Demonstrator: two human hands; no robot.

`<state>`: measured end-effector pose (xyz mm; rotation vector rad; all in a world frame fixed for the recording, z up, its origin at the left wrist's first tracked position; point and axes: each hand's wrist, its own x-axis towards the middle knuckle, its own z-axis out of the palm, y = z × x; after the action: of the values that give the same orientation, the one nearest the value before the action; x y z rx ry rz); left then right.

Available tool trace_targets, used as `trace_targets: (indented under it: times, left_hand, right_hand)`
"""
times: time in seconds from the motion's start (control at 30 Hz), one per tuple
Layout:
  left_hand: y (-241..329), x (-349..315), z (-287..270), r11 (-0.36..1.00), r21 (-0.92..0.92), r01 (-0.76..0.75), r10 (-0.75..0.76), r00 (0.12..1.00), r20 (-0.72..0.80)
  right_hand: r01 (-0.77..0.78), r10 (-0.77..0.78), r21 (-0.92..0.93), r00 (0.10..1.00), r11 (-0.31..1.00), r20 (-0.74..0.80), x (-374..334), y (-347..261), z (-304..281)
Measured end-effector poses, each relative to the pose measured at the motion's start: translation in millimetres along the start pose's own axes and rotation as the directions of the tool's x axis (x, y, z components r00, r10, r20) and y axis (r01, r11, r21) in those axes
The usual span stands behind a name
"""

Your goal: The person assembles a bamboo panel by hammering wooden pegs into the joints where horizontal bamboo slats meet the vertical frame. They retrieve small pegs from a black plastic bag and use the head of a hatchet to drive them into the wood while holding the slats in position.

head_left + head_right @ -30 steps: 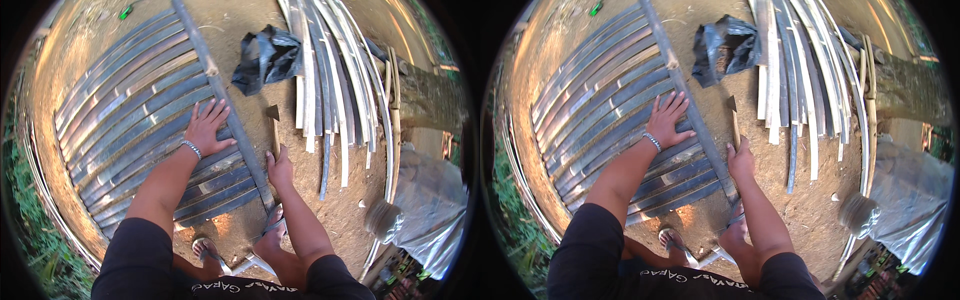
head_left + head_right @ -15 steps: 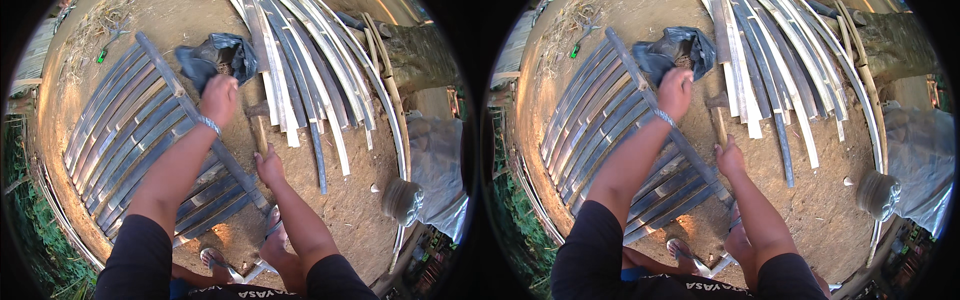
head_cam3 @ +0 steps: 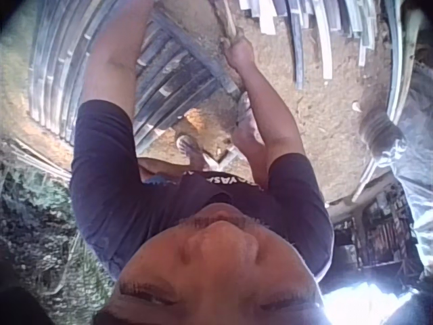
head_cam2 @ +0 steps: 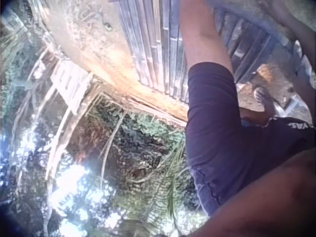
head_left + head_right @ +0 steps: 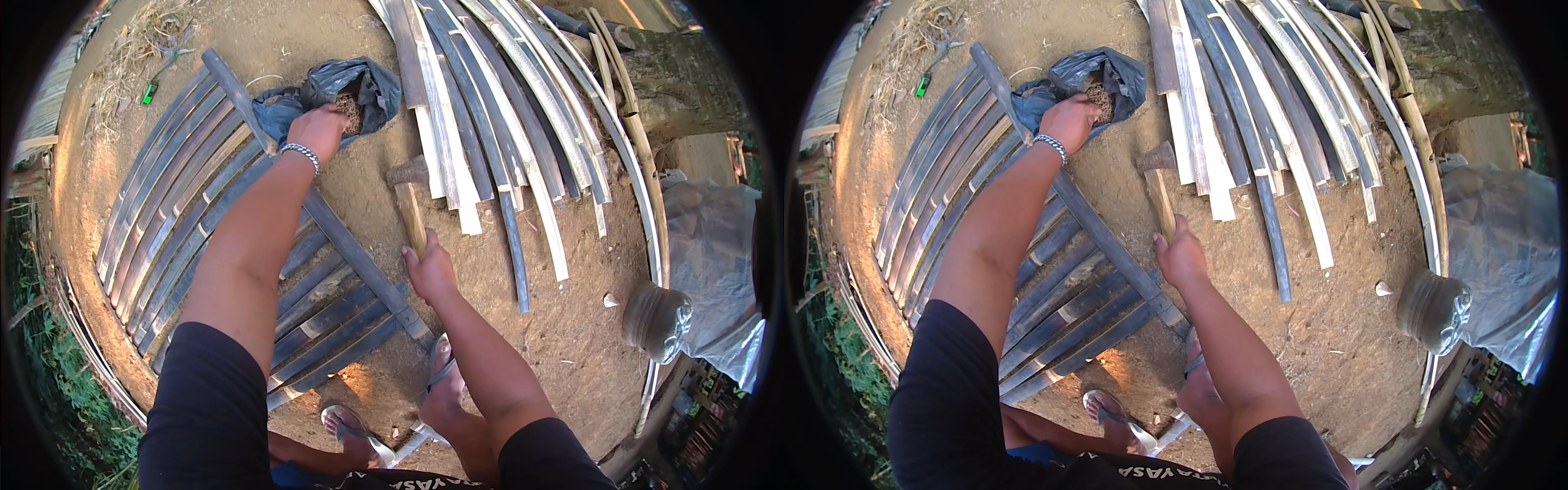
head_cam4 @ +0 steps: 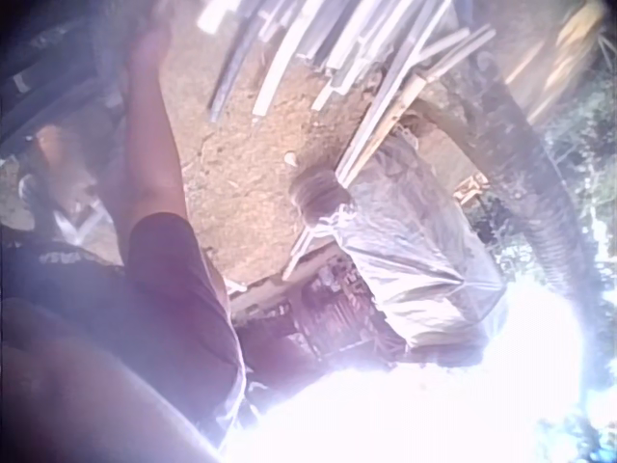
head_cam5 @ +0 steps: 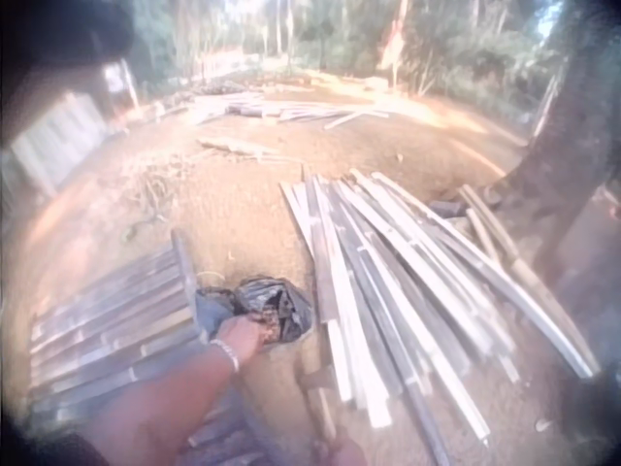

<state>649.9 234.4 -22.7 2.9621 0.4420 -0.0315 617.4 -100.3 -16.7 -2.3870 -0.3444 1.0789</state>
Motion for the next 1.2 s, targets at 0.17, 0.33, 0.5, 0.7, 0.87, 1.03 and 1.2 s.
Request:
trace_targets:
  times: [0.17, 0.33, 0.5, 0.7, 0.87, 1.03, 1.2]
  left_hand:
    - [3, 10, -9, 0.987, 0.025, -0.16, 0.157, 0.984, 0.084]
    - [2, 11, -9, 0.979, 0.076, -0.188, 0.182, 0.98, 0.078]
    - [2, 11, 0, 0.994, 0.038, -0.106, 0.105, 0.994, 0.03]
    - [2, 5, 2, 0.989, -0.114, -0.093, 0.078, 0.989, -0.125]
    - [2, 3, 4, 0.982, -0.17, -0.087, 0.048, 0.974, -0.223]
    - [2, 3, -7, 0.99, -0.123, -0.072, 0.05, 0.983, -0.177]
    - [23, -45, -43, 0.857, -0.512, -0.063, -0.122, 0.939, -0.32]
  right_hand:
    - [0.007, -0.007, -0.026, 1.0, 1.0, -0.016, 0, 3, 0]
    - [-0.025, 0.024, 0.006, 1.0, 1.0, 0.013, -6, -14, -7]
    - [-0.002, 0.003, 0.032, 1.0, 0.999, -0.022, 0, -2, -1]
    - [0.019, -0.011, 0.073, 0.995, 0.997, -0.104, 1, 3, 5]
    - [-0.048, 0.051, 0.074, 0.998, 0.996, -0.035, -2, -8, -3]
    - [-0.079, 0.082, 0.109, 0.996, 0.991, -0.023, 2, -1, 2]
    - [-0.061, 0.063, 0.137, 0.998, 0.989, -0.008, 4, -1, 5]
